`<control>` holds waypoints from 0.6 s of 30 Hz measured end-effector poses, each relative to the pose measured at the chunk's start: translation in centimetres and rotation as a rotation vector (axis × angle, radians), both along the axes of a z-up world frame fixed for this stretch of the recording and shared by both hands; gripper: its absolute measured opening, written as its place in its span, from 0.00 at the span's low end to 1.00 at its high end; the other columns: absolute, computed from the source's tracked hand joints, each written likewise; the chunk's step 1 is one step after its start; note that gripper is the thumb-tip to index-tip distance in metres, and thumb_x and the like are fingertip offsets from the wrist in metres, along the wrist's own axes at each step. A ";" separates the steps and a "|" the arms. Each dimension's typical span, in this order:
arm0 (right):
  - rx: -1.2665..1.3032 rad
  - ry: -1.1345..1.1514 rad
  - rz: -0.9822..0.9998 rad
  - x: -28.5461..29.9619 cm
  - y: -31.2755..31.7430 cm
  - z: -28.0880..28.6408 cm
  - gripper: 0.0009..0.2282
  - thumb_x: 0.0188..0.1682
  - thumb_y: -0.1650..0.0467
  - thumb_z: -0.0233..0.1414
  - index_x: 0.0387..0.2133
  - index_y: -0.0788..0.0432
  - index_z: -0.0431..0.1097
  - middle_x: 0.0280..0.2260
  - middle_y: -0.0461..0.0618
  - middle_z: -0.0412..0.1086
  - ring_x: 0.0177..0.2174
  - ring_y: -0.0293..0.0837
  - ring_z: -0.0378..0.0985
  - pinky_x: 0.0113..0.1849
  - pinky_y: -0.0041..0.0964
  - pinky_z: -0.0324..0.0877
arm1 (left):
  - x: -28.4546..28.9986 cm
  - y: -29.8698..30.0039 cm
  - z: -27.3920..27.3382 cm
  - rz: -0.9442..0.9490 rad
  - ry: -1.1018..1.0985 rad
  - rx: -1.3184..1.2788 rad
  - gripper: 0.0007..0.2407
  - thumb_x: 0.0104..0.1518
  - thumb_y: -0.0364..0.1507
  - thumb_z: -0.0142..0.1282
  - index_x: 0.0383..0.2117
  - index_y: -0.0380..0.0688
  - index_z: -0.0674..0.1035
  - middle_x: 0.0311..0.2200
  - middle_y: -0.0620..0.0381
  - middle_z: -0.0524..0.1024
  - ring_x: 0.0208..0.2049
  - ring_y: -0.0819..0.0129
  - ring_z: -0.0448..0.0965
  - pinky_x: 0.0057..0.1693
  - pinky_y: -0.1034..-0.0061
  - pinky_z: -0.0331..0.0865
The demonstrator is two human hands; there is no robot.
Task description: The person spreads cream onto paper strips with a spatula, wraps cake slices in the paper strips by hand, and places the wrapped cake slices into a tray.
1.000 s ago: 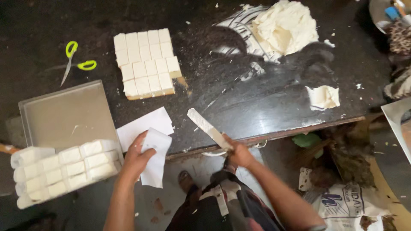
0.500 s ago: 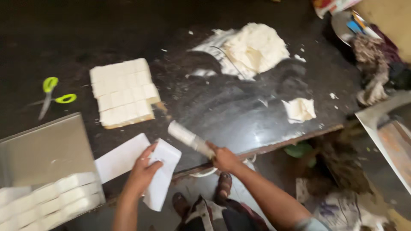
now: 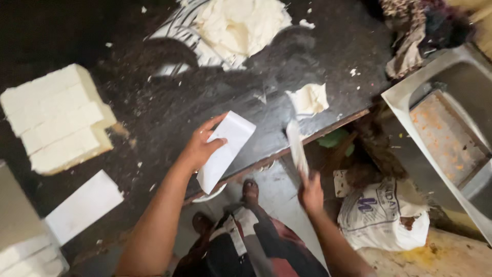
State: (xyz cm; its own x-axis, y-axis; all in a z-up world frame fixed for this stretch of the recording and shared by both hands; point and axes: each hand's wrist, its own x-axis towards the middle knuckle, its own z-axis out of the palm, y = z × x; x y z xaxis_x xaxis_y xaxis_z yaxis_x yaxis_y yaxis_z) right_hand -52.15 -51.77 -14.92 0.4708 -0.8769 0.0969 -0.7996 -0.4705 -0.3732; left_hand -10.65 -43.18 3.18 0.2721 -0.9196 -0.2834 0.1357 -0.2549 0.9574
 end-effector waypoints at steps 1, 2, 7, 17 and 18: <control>0.040 0.050 0.008 -2.9 2.0 -0.5 0.28 0.46 0.76 0.49 0.62 0.40 0.63 0.50 0.66 0.61 0.41 0.67 0.75 0.39 0.53 0.75 | 0.4 -1.8 -1.2 0.021 0.077 0.076 0.30 0.54 0.19 0.56 0.67 0.54 0.69 0.45 0.49 0.82 0.43 0.67 0.80 0.49 0.72 0.74; 0.081 0.101 0.016 -4.9 3.6 -0.6 0.26 0.47 0.73 0.51 0.61 0.40 0.63 0.48 0.67 0.61 0.38 0.67 0.75 0.36 0.52 0.75 | 1.2 -3.4 -2.7 0.018 0.068 0.064 0.30 0.54 0.19 0.56 0.67 0.54 0.69 0.45 0.49 0.82 0.43 0.67 0.80 0.49 0.72 0.74; 0.346 -0.452 -0.056 -9.7 2.4 3.4 0.20 0.52 0.75 0.44 0.59 0.53 0.58 0.44 0.59 0.76 0.34 0.55 0.84 0.35 0.46 0.79 | 2.2 -2.2 -8.5 -0.055 -0.763 -0.087 0.23 0.55 0.26 0.64 0.59 0.46 0.74 0.54 0.40 0.78 0.53 0.48 0.79 0.56 0.63 0.72; 0.449 -0.148 -0.105 -1.3 -3.2 11.8 0.32 0.45 0.76 0.52 0.66 0.44 0.58 0.26 0.59 0.76 0.22 0.53 0.79 0.31 0.46 0.77 | -0.5 -2.0 -4.4 0.099 -1.421 0.113 0.17 0.47 0.38 0.67 0.37 0.41 0.78 0.41 0.40 0.78 0.42 0.41 0.77 0.45 0.55 0.72; 0.749 -0.174 -0.110 0.1 -2.3 12.7 0.31 0.47 0.75 0.52 0.67 0.42 0.56 0.23 0.53 0.78 0.19 0.46 0.78 0.30 0.41 0.77 | -0.6 -1.7 -5.1 0.094 -1.420 0.020 0.13 0.52 0.36 0.64 0.36 0.40 0.78 0.40 0.42 0.77 0.42 0.43 0.77 0.47 0.54 0.71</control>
State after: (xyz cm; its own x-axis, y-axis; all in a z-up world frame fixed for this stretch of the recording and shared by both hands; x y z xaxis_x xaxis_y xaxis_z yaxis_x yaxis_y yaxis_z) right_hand -52.07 -54.04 -2.27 0.4096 -0.7782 -0.4760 -0.7280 0.0356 -0.6847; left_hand -11.29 -44.83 -1.96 0.3908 -0.8815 0.2651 -0.9042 -0.3138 0.2896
